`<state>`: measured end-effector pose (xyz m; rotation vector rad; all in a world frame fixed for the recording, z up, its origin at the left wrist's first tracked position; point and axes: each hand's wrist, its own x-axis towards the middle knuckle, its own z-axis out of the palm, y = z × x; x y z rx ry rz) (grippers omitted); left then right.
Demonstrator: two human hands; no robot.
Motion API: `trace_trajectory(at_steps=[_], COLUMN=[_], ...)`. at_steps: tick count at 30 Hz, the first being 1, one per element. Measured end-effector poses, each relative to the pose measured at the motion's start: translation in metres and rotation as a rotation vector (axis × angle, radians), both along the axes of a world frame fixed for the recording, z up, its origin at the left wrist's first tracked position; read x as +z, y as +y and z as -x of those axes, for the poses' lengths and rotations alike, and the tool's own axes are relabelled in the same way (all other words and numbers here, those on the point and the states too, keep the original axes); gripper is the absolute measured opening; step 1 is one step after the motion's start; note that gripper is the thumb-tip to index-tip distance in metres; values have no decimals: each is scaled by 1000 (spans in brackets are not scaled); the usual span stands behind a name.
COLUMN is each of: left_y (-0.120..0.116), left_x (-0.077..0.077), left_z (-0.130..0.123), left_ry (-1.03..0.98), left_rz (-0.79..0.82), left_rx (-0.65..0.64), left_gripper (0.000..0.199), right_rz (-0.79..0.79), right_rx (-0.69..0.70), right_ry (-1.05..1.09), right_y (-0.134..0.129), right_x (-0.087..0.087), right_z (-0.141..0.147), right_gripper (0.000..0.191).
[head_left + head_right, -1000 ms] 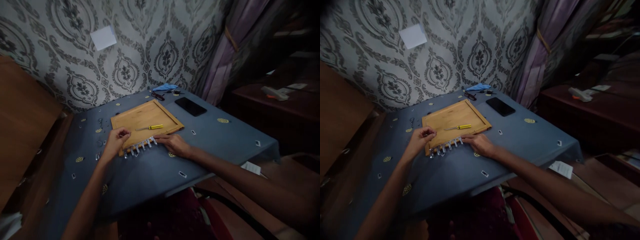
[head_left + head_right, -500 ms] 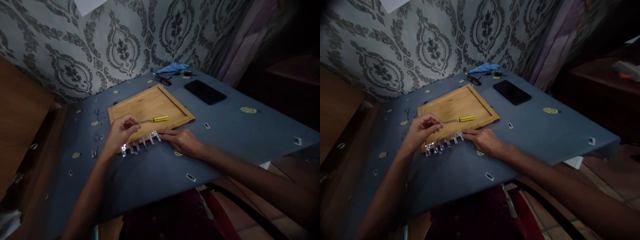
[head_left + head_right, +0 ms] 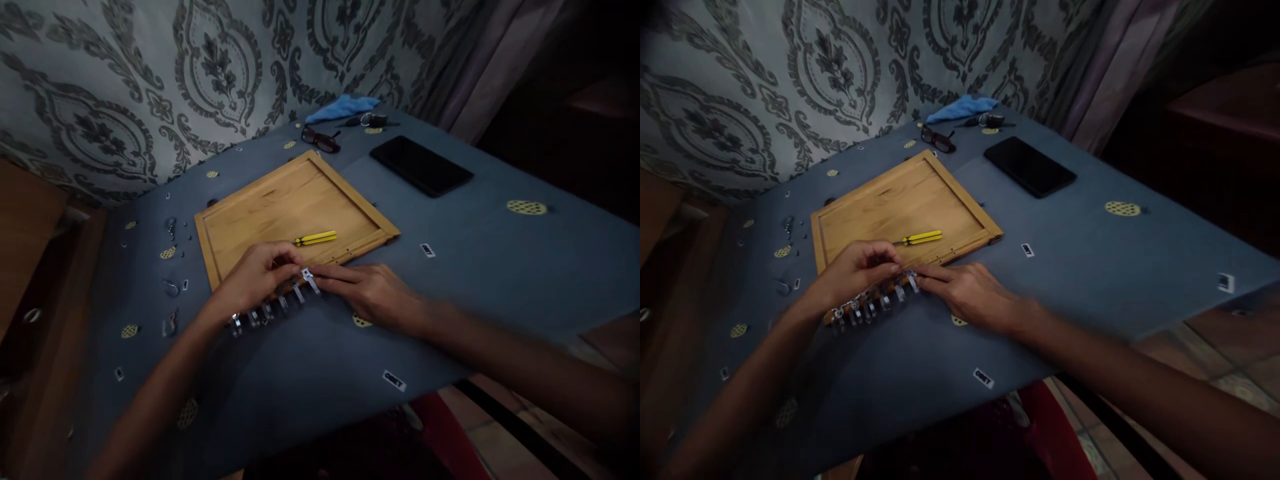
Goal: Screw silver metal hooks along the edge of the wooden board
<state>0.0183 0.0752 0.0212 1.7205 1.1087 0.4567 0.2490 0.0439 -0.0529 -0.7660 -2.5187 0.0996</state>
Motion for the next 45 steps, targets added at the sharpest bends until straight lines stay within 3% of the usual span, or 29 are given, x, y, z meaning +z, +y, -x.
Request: trace_trajectory(at_steps=[13, 37, 41, 45], left_y=[9, 9, 2, -19], left_x=[-11, -5, 3, 6], left_z=[-6, -13, -4, 2], left_ry=[108, 224, 245, 308], left_rz=[-1, -90, -176, -295], left_rx=[-61, -115, -59, 39], left_gripper=[7, 10, 14, 23], right_rz=[52, 41, 63, 69], right_rx=[1, -10, -5, -4], right_ry=[-28, -30, -13, -22], right_y=[-2, 0, 0, 0], right_x=[0, 0, 1, 0], right_z=[-4, -2, -2, -3], right_gripper=[57, 61, 59, 56])
